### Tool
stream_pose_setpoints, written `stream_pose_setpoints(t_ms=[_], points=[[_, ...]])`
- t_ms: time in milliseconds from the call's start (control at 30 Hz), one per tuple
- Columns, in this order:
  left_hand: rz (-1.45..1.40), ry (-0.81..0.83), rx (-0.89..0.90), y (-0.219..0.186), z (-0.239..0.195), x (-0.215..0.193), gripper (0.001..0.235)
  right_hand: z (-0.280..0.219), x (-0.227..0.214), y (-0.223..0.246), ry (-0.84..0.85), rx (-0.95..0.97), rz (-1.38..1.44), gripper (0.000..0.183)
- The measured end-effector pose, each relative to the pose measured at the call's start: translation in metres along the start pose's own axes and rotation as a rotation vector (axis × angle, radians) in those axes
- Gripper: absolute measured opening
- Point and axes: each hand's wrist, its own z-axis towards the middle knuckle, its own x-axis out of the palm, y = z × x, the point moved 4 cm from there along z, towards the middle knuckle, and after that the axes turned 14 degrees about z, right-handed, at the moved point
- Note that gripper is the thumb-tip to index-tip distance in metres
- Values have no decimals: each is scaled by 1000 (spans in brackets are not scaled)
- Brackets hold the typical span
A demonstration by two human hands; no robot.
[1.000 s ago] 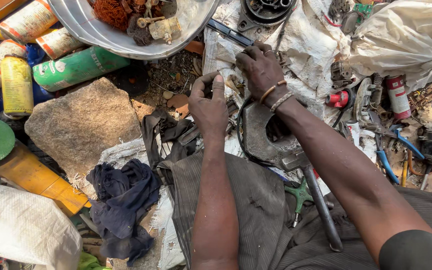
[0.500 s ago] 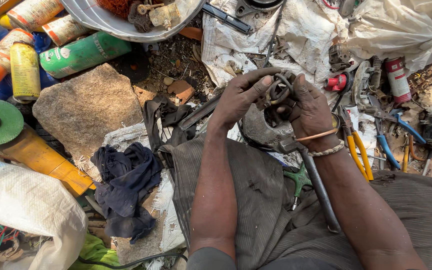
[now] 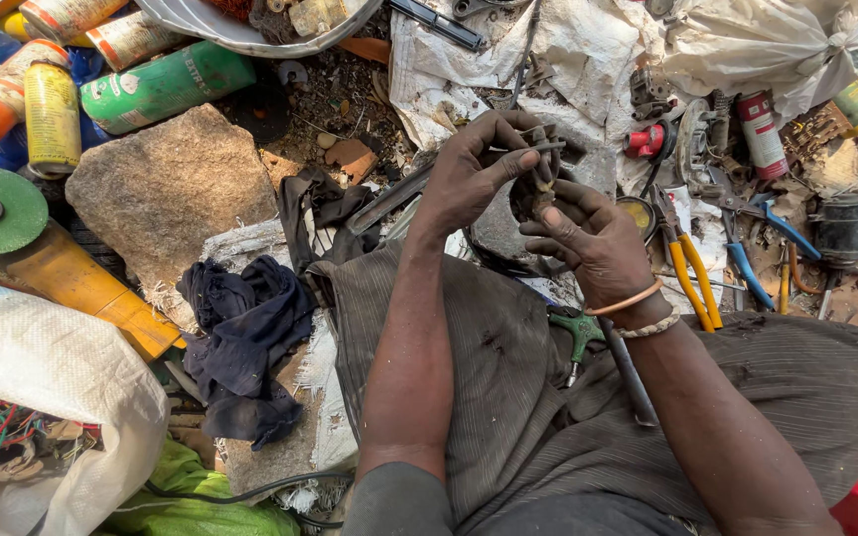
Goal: The person sits on the ground and uses a hammer and pliers to work on a small metal component placed on a concrete block. They repeatedly strike the part with the hammer and adjust it with pliers, occasionally inspecting the piece by hand.
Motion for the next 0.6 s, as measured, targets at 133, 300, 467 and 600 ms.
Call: stream_pose_setpoints(t_ms=[133,300,467,600], points=[[146,21,-89,1,-8,-3,20,-11,-7,-4,-29,-190,-183,49],[405,15,-76,-15,-31,-11,19,-16,-7,-16,-22,-124,-231,46],[311,-95,-237,-34,-57,-15,38,-27,-4,-19,-28,-183,-253,42],[736,-56,179,-60,-66,-9,88,-30,-8,-18,46,-195,-329,42]])
